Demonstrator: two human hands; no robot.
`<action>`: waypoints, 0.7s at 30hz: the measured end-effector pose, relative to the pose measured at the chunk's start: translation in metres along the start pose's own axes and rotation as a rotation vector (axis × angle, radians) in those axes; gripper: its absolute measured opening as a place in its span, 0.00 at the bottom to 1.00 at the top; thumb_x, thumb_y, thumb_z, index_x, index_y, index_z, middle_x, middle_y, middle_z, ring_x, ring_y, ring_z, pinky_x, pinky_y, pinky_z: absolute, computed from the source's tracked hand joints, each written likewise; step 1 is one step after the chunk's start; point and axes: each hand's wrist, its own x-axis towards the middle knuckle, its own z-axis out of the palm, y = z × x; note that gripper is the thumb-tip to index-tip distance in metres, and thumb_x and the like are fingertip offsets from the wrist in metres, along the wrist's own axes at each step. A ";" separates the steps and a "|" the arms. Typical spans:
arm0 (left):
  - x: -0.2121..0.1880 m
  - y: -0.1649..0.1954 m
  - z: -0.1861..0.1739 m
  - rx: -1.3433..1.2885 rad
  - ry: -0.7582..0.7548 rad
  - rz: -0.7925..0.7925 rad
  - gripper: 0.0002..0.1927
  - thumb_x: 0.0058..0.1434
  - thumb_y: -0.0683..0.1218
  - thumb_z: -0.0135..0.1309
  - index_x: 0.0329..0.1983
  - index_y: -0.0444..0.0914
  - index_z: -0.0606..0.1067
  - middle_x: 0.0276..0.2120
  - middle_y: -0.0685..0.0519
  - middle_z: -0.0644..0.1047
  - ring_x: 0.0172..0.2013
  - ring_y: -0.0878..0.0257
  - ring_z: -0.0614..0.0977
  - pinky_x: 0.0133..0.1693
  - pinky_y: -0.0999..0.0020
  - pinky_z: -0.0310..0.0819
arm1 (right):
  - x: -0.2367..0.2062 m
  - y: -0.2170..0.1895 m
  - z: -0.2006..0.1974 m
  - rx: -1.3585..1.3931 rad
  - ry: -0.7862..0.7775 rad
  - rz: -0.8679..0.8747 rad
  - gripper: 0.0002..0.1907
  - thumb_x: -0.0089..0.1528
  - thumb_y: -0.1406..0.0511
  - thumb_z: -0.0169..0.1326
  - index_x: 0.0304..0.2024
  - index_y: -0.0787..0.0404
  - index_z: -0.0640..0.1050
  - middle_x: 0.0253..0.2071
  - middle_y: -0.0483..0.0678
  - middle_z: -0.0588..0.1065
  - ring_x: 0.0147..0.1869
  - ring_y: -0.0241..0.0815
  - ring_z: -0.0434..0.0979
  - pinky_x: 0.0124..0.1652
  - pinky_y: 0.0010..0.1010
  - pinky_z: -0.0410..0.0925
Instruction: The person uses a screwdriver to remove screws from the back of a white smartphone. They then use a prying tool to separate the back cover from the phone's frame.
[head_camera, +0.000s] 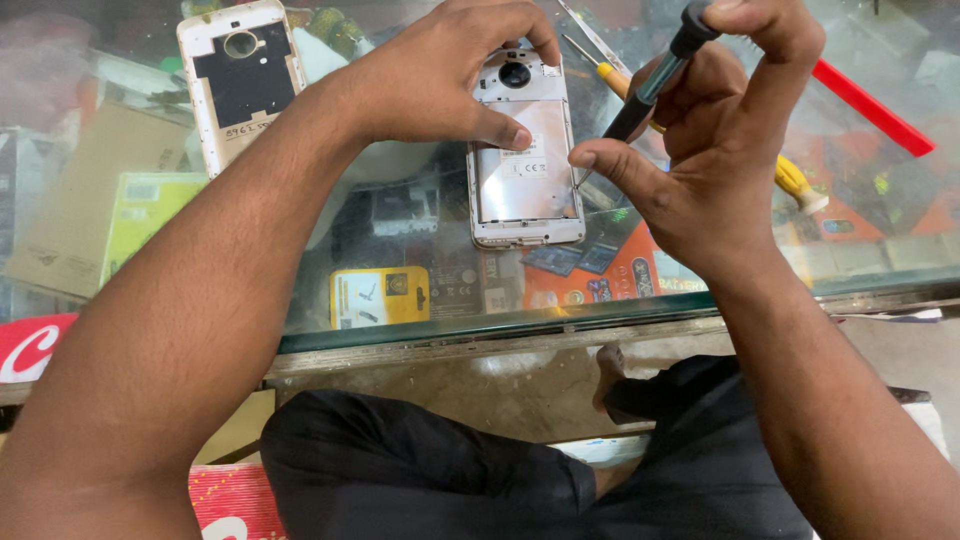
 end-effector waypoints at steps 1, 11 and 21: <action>0.000 0.000 0.000 0.002 0.004 0.011 0.33 0.47 0.49 0.77 0.54 0.39 0.74 0.46 0.50 0.78 0.49 0.54 0.80 0.47 0.56 0.76 | 0.000 -0.001 0.000 -0.013 0.002 0.002 0.46 0.69 0.73 0.74 0.68 0.45 0.51 0.50 0.48 0.68 0.52 0.34 0.72 0.49 0.23 0.71; -0.001 0.002 -0.001 -0.018 0.000 0.013 0.33 0.47 0.49 0.76 0.55 0.39 0.74 0.48 0.50 0.78 0.50 0.54 0.80 0.49 0.56 0.76 | 0.012 -0.026 0.007 0.180 0.047 0.266 0.38 0.72 0.80 0.56 0.71 0.53 0.48 0.49 0.53 0.76 0.50 0.38 0.81 0.51 0.26 0.75; -0.002 0.000 -0.002 0.049 0.019 0.064 0.32 0.49 0.49 0.76 0.55 0.40 0.74 0.52 0.49 0.75 0.57 0.50 0.75 0.56 0.55 0.72 | 0.018 -0.025 0.006 -0.440 0.151 0.198 0.18 0.64 0.75 0.69 0.54 0.65 0.77 0.41 0.49 0.80 0.36 0.31 0.76 0.35 0.22 0.69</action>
